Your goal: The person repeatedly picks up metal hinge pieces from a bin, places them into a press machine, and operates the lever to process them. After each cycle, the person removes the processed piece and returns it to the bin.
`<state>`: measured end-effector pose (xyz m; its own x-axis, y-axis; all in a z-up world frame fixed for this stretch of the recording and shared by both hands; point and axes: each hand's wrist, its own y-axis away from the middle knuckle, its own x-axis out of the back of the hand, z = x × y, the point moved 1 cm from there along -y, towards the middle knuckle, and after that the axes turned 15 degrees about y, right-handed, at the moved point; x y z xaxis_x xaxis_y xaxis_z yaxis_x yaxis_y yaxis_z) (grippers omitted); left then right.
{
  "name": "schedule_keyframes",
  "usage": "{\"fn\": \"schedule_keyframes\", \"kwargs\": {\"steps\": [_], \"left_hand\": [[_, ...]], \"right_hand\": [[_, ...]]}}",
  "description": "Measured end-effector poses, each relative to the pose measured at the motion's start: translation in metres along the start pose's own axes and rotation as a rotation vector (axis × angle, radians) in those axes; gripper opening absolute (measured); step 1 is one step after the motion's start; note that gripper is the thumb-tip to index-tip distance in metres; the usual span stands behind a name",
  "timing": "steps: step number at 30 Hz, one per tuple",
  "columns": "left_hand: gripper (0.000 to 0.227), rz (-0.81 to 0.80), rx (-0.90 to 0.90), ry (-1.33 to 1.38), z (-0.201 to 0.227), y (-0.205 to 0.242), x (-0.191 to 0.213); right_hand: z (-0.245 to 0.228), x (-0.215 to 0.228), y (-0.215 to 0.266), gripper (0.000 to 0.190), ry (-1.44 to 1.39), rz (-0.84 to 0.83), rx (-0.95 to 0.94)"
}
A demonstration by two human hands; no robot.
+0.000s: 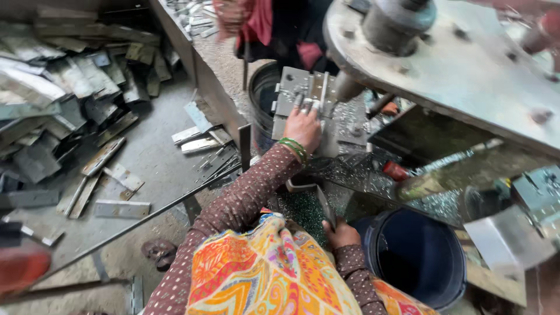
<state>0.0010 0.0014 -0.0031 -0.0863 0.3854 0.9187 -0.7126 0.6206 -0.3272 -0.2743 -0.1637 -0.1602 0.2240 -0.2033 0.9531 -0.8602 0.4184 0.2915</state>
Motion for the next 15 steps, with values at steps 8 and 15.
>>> {"fn": "schedule_keyframes", "kwargs": {"steps": [8, 15], "left_hand": [[0.017, 0.098, -0.052, 0.213, 0.0, 0.048, 0.027], [0.022, 0.412, 0.48, 0.205, -0.138, 0.227, 0.05]], "right_hand": [[0.046, 0.007, -0.035, 0.068, 0.229, -0.137, 0.112], [0.041, 0.053, -0.08, 0.06, 0.18, -0.386, 0.154]]}}
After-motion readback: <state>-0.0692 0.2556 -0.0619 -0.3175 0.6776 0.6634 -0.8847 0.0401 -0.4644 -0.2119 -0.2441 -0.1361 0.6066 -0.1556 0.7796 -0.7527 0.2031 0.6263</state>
